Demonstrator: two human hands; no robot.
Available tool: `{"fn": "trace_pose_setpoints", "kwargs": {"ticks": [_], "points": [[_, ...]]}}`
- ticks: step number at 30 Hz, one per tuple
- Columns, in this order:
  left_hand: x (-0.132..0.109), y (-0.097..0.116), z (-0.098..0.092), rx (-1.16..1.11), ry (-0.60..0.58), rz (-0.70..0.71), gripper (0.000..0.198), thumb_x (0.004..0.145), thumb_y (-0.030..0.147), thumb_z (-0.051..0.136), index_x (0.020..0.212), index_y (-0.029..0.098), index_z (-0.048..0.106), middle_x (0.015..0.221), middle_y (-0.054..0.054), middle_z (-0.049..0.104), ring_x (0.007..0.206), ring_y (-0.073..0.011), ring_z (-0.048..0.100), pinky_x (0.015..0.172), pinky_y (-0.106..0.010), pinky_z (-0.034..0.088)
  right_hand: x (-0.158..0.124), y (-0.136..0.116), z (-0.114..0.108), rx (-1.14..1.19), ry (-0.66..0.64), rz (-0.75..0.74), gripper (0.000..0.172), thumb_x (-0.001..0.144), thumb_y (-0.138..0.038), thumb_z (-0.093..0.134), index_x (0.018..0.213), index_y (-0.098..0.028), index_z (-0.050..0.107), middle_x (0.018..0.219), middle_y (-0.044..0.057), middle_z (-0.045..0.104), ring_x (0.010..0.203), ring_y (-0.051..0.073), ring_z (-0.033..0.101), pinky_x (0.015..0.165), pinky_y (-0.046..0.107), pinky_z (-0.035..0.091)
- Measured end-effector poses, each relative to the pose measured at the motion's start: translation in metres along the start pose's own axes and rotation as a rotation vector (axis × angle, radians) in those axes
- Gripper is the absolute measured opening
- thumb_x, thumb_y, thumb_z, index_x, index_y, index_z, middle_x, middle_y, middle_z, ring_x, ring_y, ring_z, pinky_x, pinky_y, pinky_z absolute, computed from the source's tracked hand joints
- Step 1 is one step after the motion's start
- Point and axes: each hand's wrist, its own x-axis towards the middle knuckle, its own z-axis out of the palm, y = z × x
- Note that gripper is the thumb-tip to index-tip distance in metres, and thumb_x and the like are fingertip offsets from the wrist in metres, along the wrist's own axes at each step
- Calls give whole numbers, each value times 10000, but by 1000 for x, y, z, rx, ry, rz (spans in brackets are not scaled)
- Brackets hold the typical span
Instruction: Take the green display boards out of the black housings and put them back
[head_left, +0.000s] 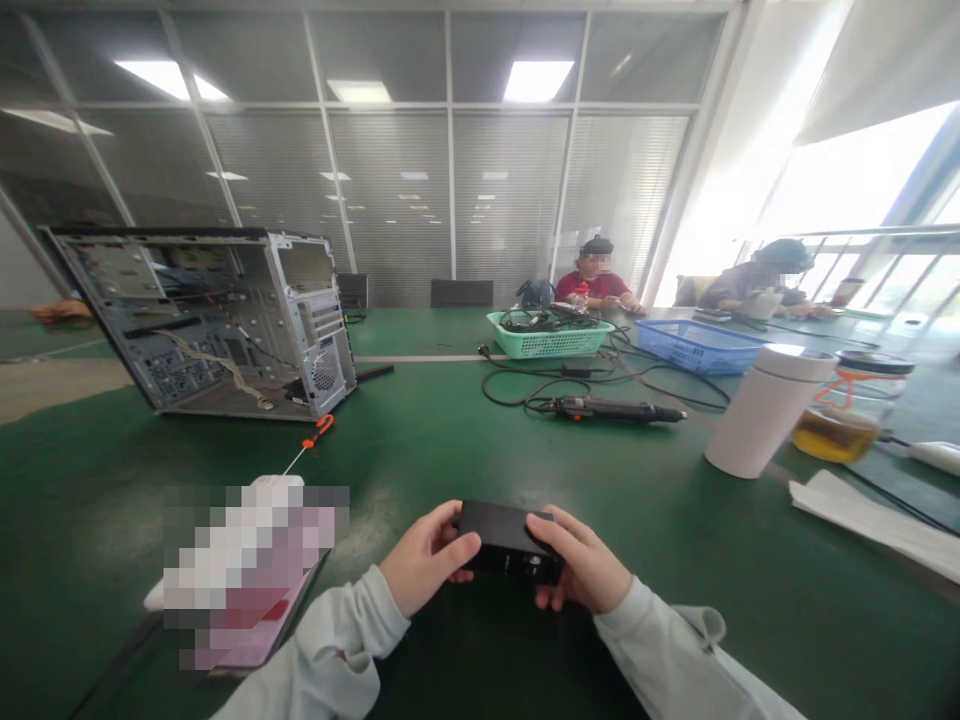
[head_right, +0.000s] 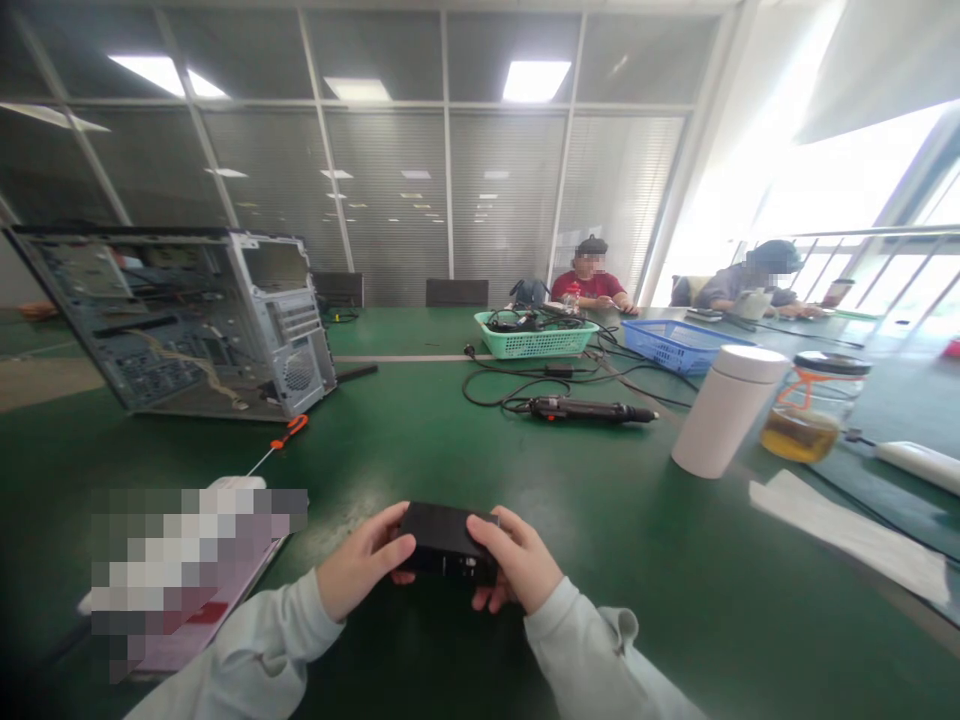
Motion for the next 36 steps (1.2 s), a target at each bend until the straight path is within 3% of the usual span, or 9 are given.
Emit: {"fn": "trace_pose_setpoints", "kwargs": {"ticks": [6,8,11,15,17,20,24,28,36], "points": [[-1,-3,-2,145,35,35,634,674,735,308,500,159,507,366,21,435,348,-85,417,423,-228,359,-8,-6,5,394,-252,452,553,890,-554,90,599,-178,373,328,-41,331,242,97,361,242,129,256],[-1,-4,-2,154,46,34,657,712,716,244,408,175,460,324,14,411,346,-91,423,470,-241,388,-9,-8,7,466,-299,485,588,889,-572,51,586,-180,368,321,-37,332,232,101,347,234,137,260],[1,-4,-2,118,69,23,610,723,678,310,462,161,500,370,12,450,378,-97,451,481,-243,397,-8,-8,8,381,-206,457,556,901,-551,93,626,-170,391,360,-25,381,269,106,421,258,134,308],[4,-2,-2,10,113,-30,507,667,583,518,912,141,565,684,-14,561,511,-115,518,443,-226,397,-5,-4,4,126,-6,152,338,826,-510,411,871,-175,404,601,-4,516,436,146,574,331,139,385],[4,-2,-1,35,116,-12,517,670,507,562,1055,165,515,832,-43,566,615,-137,540,466,-227,413,-5,-2,2,45,47,-33,405,732,-497,557,948,-194,399,697,-13,514,482,130,576,374,141,407],[0,-1,0,151,118,104,448,691,379,599,1085,193,493,950,-64,567,799,-182,544,584,-251,449,-7,1,1,-98,116,-300,461,706,-464,594,1037,-191,423,852,20,503,618,128,557,436,164,440],[-5,-1,0,277,120,235,347,665,222,644,990,216,521,980,-48,569,921,-208,530,712,-276,457,-10,2,1,-379,171,-642,467,722,-332,603,1118,-182,405,957,49,503,830,188,518,706,294,467],[-5,0,-2,258,91,262,326,662,196,650,959,208,517,1008,-51,572,951,-217,543,744,-285,456,-11,0,-1,-549,189,-726,363,720,-319,615,1013,-179,452,946,44,506,832,199,505,736,306,432],[2,-3,-9,76,62,201,315,685,322,649,951,163,594,989,-80,605,911,-226,565,756,-319,471,-11,0,-2,-501,143,-686,356,739,-337,593,1012,-177,430,869,26,513,756,176,509,678,270,412]]}}
